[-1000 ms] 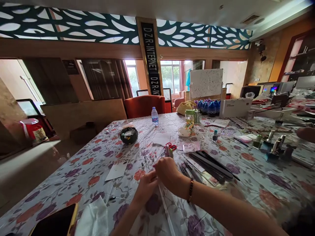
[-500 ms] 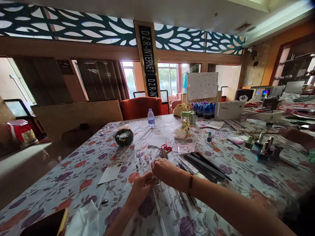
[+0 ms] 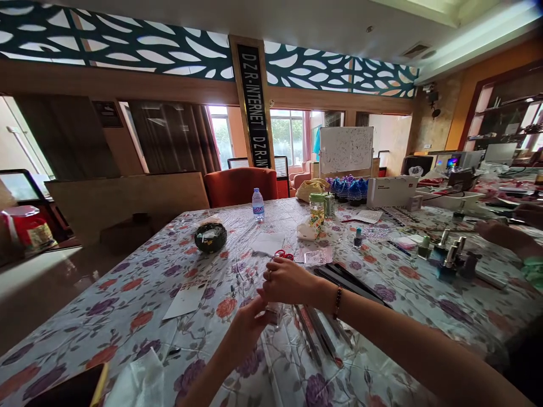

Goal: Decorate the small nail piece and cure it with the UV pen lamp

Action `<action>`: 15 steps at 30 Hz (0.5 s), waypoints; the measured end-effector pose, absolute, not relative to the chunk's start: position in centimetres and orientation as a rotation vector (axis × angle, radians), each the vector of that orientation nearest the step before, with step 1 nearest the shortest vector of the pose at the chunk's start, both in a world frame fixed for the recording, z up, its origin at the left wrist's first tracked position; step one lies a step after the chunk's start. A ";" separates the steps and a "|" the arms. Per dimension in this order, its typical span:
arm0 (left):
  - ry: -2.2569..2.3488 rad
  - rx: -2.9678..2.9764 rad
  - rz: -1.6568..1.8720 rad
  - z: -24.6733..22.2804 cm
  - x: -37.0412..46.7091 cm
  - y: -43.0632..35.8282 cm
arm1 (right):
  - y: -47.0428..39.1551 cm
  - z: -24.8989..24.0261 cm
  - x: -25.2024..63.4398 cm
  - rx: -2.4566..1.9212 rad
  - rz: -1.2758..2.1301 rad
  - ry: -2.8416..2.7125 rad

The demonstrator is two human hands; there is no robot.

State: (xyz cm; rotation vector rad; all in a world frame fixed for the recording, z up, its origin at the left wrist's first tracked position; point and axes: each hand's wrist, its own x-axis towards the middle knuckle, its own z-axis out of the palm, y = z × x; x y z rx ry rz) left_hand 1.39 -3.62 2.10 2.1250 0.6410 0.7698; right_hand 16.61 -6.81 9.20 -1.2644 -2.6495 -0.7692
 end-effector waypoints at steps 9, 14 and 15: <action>0.860 2.321 0.879 2.0 1.2 -4.0 | -6.5 7.4 15.9 -1.566 -0.709 -2.566; 0.757 2.164 0.916 2.1 1.2 -3.9 | -7.5 8.5 17.2 -1.741 -0.640 -2.438; 0.737 2.139 0.933 2.2 1.2 -3.9 | -7.7 8.9 17.6 -1.800 -0.631 -2.379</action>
